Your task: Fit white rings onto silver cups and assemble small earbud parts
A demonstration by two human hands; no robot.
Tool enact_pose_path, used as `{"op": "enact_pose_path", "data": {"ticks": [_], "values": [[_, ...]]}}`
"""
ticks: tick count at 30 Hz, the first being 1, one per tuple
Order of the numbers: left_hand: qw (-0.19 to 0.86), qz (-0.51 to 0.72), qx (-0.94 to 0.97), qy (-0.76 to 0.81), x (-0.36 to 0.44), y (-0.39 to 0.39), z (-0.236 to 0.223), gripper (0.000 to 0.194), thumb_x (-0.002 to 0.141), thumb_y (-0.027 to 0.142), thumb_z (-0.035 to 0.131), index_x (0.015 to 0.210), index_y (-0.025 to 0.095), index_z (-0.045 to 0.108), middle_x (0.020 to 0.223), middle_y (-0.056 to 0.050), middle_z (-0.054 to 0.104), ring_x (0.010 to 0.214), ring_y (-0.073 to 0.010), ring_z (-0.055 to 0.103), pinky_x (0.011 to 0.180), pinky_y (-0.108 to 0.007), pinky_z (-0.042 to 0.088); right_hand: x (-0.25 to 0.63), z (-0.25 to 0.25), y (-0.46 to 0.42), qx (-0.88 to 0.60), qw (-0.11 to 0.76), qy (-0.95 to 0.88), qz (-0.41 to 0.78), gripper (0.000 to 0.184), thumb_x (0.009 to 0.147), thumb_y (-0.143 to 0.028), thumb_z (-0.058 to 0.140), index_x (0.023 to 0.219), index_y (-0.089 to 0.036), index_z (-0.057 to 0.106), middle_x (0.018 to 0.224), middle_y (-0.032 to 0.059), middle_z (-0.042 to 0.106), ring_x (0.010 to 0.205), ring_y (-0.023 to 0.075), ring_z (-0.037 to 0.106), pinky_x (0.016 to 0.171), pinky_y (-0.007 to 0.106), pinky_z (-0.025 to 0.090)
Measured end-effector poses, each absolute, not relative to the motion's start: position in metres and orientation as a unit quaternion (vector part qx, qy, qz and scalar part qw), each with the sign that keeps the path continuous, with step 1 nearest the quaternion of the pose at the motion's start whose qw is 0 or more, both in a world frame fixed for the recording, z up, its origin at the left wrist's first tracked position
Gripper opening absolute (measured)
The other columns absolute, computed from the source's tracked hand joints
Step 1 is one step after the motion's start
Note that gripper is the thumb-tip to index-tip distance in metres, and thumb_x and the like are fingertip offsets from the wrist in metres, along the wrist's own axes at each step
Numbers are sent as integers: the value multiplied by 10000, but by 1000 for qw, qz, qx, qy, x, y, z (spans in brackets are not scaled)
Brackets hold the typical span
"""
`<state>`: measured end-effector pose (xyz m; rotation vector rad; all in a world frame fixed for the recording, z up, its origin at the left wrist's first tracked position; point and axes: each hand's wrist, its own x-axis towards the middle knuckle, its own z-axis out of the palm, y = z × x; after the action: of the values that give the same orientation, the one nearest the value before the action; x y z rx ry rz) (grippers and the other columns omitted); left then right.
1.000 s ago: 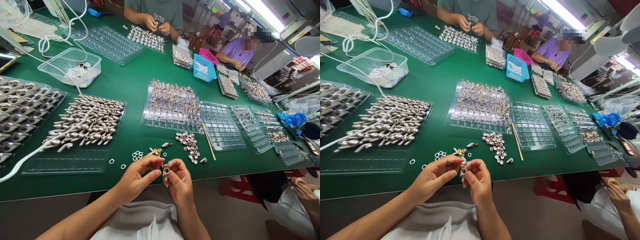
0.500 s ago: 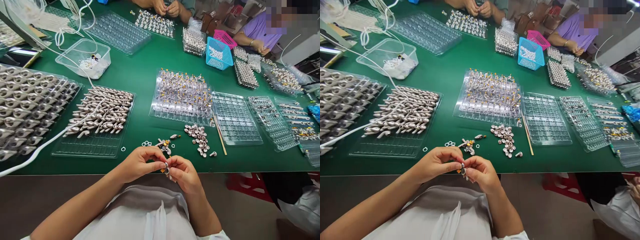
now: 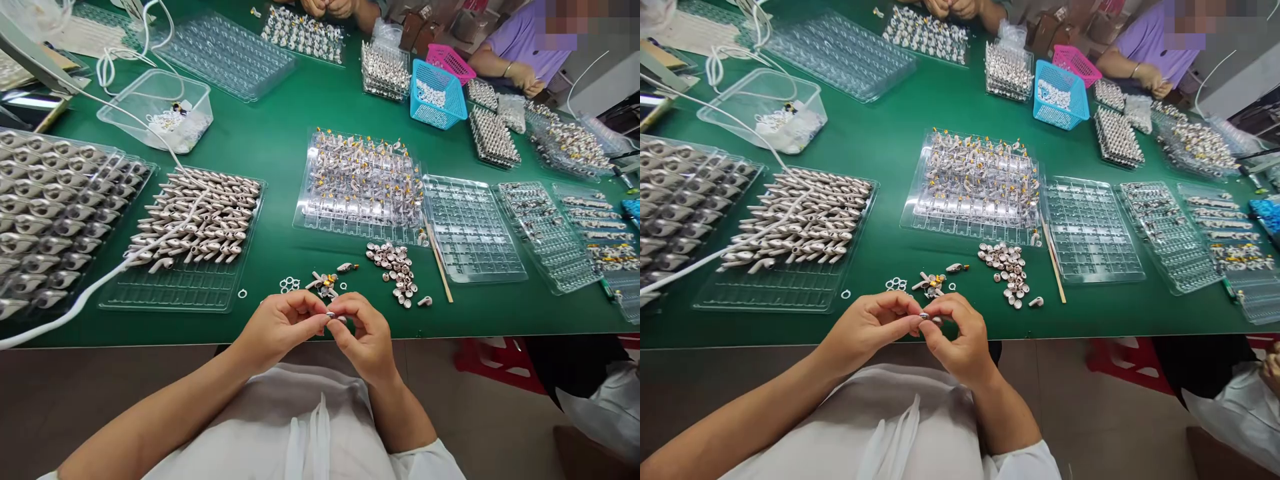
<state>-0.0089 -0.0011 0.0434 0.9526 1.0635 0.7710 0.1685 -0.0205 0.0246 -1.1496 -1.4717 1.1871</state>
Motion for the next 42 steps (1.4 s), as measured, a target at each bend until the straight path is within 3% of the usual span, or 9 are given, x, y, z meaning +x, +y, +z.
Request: {"op": "enact_pose_path", "data": {"ticks": [10, 19, 32, 42], "values": [[579, 366, 531, 498, -3, -7, 40, 118, 830, 261, 667, 796, 156, 710, 727, -21, 709, 665, -131, 648, 628, -204, 536, 164, 22, -25, -483, 479, -646, 347, 115, 837, -97, 571, 857, -209, 587, 816, 10, 595, 724, 133, 558, 627, 258, 449], [476, 421, 604, 481, -2, -10, 30, 76, 852, 158, 645, 854, 171, 720, 818, -27, 742, 745, -129, 687, 704, -202, 549, 168, 9, -27, -481, 479, -411, 609, 112, 884, -265, 616, 804, -191, 588, 768, -13, 571, 572, 86, 504, 499, 221, 369], [354, 478, 680, 429, 3, -14, 24, 105, 870, 65, 580, 882, 156, 630, 788, -38, 674, 715, -133, 612, 682, -254, 518, 157, 6, -31, -475, 493, -346, 641, 149, 874, -302, 665, 798, -188, 607, 735, -22, 582, 524, 68, 497, 466, 197, 363], [294, 483, 729, 385, 2, -17, 21, 134, 875, 45, 550, 908, 166, 597, 779, -39, 660, 719, -149, 595, 700, -292, 500, 164, 9, -31, -453, 453, -306, 704, 185, 824, -320, 711, 747, -175, 624, 699, -17, 595, 504, 64, 502, 434, 176, 362]]}}
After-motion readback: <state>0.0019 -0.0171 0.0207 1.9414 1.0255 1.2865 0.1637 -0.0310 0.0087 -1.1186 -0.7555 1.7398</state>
